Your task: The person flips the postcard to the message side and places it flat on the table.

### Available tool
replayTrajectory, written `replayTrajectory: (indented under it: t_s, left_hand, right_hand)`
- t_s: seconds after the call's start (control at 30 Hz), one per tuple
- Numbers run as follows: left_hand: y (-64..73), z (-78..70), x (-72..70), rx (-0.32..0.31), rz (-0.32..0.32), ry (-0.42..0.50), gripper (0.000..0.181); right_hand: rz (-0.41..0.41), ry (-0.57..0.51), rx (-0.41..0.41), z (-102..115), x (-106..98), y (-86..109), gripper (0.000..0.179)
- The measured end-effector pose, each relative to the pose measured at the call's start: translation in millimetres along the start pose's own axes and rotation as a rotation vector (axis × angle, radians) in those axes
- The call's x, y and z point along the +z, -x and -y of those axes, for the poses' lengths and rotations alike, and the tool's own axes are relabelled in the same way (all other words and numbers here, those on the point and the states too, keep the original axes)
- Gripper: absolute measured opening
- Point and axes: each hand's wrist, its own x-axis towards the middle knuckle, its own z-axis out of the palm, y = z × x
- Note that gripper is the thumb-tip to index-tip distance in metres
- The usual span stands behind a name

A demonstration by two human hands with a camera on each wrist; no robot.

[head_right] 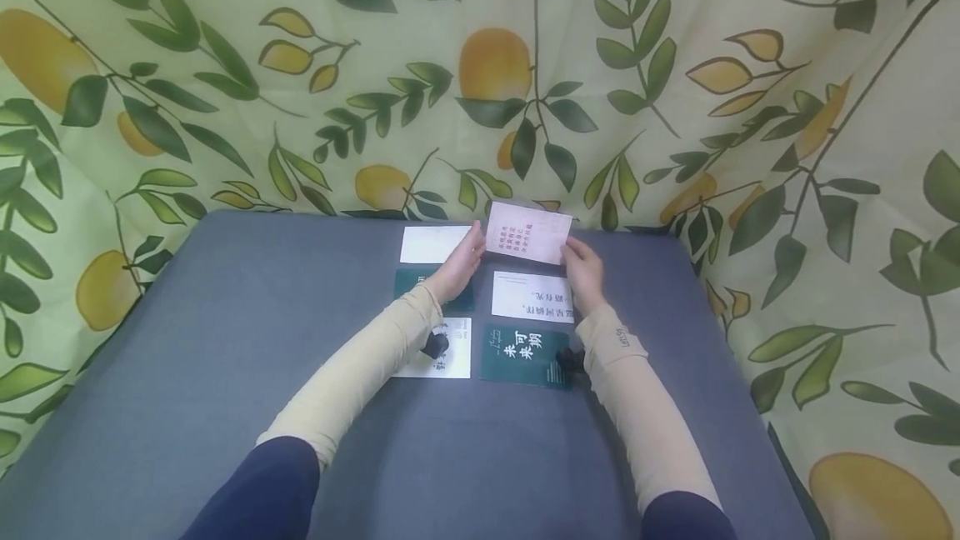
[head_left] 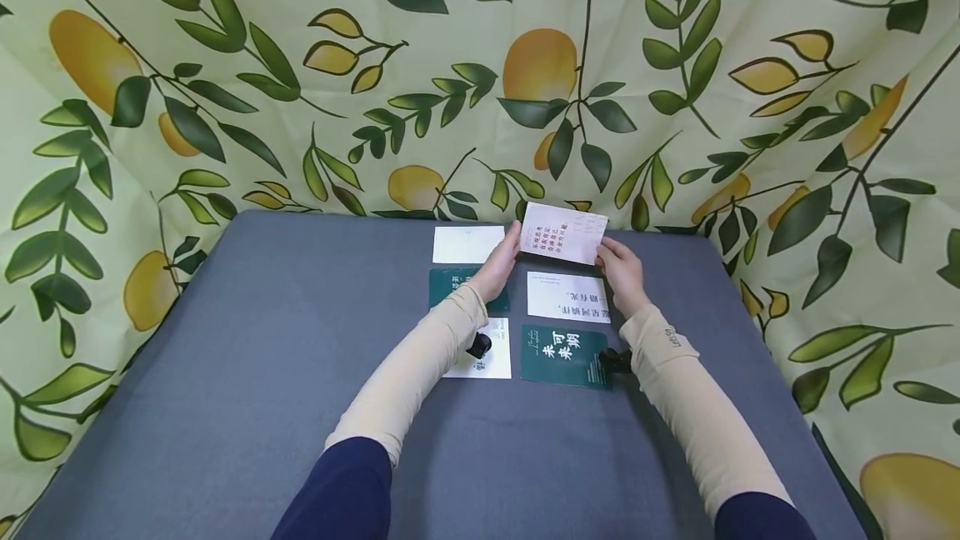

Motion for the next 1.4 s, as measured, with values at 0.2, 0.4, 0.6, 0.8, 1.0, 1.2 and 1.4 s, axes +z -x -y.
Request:
replayTrajectory:
  t_s: [0.2,0.4,0.6,0.8,1.0,1.2,1.4]
  left_hand:
    - [1.1,1.0,-0.8,0.034,-0.037,-0.105,0.06]
    - [1.6,0.5,-1.8,0.018,-0.015,-0.122,0.062]
    - [4.0,-1.2,0.7,-0.003,-0.039,-0.124,0.066]
    - [6.9,-1.1,3.6,-0.032,-0.114,-0.13,0.067]
    - [5.5,0.9,3.8,-0.017,-0.139,-0.111,0.062]
    - [5.4,3.4,0.9,-0.008,-0.116,-0.133,0.055]
    - [5.2,4.8,-2.1,0.018,-0.092,-0.158,0.051]
  right_hand:
    - [0.02,-0.018,-0.031,4.3,0.8,3.6,0.05]
    - [0.017,-0.031,-0.053,1.9,-0.7,4.9,0.056]
    - [0.033,-0.083,-0.074,-0.3,-0.4,6.3,0.064]
    - [0.059,-0.138,-0.108,-15.9,2.0,-8.1,0.067]
    - [0.086,-0.11,-0.12,-33.3,0.9,-22.0,0.065]
    - [0.119,-0.109,-0.101,-38.1,0.8,-20.6,0.048]
    - [0.141,-0.092,-0.041,-11.4,1.8,6.0,0.046]
